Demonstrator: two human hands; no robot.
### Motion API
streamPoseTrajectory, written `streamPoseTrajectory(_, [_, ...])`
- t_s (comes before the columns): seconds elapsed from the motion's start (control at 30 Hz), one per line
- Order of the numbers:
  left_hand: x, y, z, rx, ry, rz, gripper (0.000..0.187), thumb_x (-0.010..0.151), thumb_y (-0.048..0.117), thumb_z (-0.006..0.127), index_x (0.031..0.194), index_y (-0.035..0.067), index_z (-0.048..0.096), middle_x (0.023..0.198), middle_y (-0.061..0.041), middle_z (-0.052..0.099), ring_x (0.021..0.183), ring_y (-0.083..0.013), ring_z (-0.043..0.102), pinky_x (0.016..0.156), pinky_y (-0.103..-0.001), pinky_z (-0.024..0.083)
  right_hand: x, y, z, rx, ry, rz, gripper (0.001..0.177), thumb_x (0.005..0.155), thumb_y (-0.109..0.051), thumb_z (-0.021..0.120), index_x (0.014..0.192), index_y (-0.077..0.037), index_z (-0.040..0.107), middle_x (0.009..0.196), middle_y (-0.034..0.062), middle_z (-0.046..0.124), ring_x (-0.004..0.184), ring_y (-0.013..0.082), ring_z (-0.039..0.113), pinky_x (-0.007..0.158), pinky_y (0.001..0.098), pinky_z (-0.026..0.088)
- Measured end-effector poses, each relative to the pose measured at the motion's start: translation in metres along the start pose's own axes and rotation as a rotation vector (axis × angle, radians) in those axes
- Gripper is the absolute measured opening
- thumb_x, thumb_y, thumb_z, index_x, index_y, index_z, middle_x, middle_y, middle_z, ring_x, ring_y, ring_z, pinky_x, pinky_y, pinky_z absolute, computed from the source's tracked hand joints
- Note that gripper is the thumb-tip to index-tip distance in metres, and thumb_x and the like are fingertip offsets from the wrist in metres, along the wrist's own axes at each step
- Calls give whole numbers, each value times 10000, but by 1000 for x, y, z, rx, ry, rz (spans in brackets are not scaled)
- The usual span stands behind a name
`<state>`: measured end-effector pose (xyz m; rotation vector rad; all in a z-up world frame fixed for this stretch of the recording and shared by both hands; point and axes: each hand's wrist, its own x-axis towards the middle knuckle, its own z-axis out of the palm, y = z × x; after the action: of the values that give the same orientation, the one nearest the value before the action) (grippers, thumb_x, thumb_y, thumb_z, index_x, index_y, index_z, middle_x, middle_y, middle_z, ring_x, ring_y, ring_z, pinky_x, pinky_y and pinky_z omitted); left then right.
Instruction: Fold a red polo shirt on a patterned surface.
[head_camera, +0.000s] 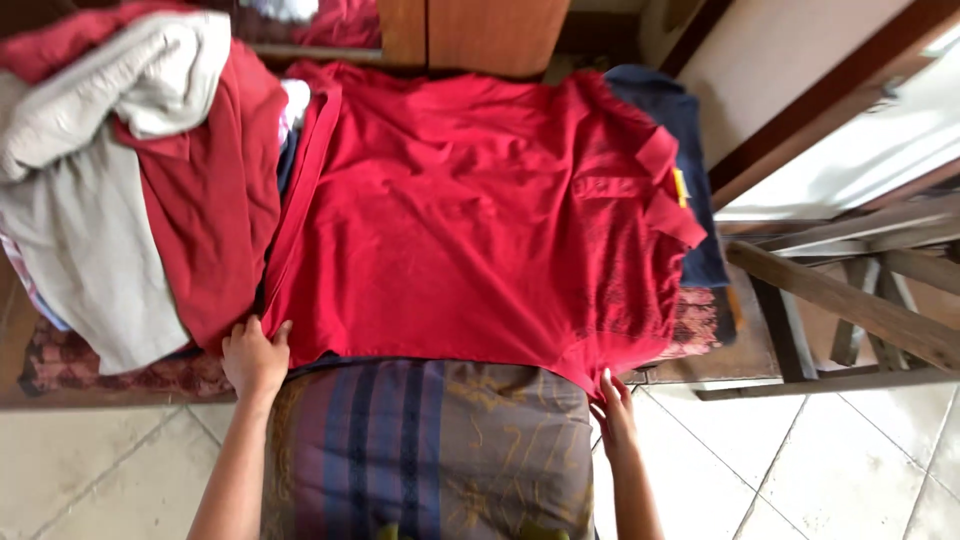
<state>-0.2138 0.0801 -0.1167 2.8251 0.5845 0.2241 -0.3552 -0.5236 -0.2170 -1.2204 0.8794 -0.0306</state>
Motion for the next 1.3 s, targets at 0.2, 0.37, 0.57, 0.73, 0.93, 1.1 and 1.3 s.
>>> streamPoseTrajectory(0.2, [24, -29, -54, -473, -57, -179, 552, 1031, 543, 615, 1178, 12, 648, 1171, -242, 687, 1072, -421, 656, 910, -573, 501, 83, 19, -17, -94, -18, -76, 392, 935, -390, 752, 1137, -55, 735, 933, 43, 698, 848, 151, 632, 767, 312, 493])
streamPoseTrajectory(0.37, [30, -69, -33, -360, 6, -241, 599, 1003, 536, 698, 1201, -29, 686, 1183, -285, 712, 1103, -457, 676, 992, -552, 522, 74, -59, -22, -676, 429, -575, 377, 881, -402, 804, 1037, -66, 737, 983, 104, 699, 892, 269, 659, 819, 394, 526])
streamPoseTrajectory(0.57, [-16, -64, 22, -40, 168, -31, 465, 1099, 429, 684, 1108, -20, 565, 1056, -249, 667, 959, -479, 663, 781, -576, 528, 108, -139, -7, -1002, 624, -667, 573, 850, -506, 774, 1227, -90, 656, 1322, 178, 584, 1275, 452, 485, 1027, 684, 338])
streamPoseTrajectory(0.73, [-30, -51, 33, -35, 407, -27, 333, 1063, 335, 674, 1055, 37, 527, 1065, -188, 620, 952, -442, 649, 742, -558, 513, 133, -206, 25, -984, 762, -809, 603, 974, -499, 642, 1388, -67, 577, 1385, 200, 566, 1335, 452, 491, 1126, 651, 349])
streamPoseTrajectory(0.93, [-25, -49, 34, 114, 339, -104, 335, 1065, 360, 667, 1076, 54, 531, 1078, -166, 629, 906, -422, 667, 685, -546, 525, 225, -242, 37, -1179, 602, -672, 749, 914, -521, 740, 1418, -37, 471, 1412, 243, 529, 1287, 469, 470, 1011, 687, 295])
streamPoseTrajectory(1.1, [-24, -56, 39, 126, 322, -93, 334, 1085, 359, 655, 1094, 54, 520, 1079, -172, 622, 919, -422, 667, 684, -541, 527, 239, -265, 43, -876, 433, -465, 817, 643, -358, 949, 1277, -20, 560, 1252, 220, 659, 1182, 385, 631, 1009, 500, 499])
streamPoseTrajectory(1.3, [-23, -55, 41, 105, 325, -103, 322, 1074, 342, 659, 1102, 53, 520, 1087, -175, 619, 929, -435, 659, 673, -554, 511, 249, -301, 37, -841, 396, -716, 387, 770, -98, 759, 1134, -51, 635, 1041, 189, 748, 939, 334, 748, 864, 448, 620])
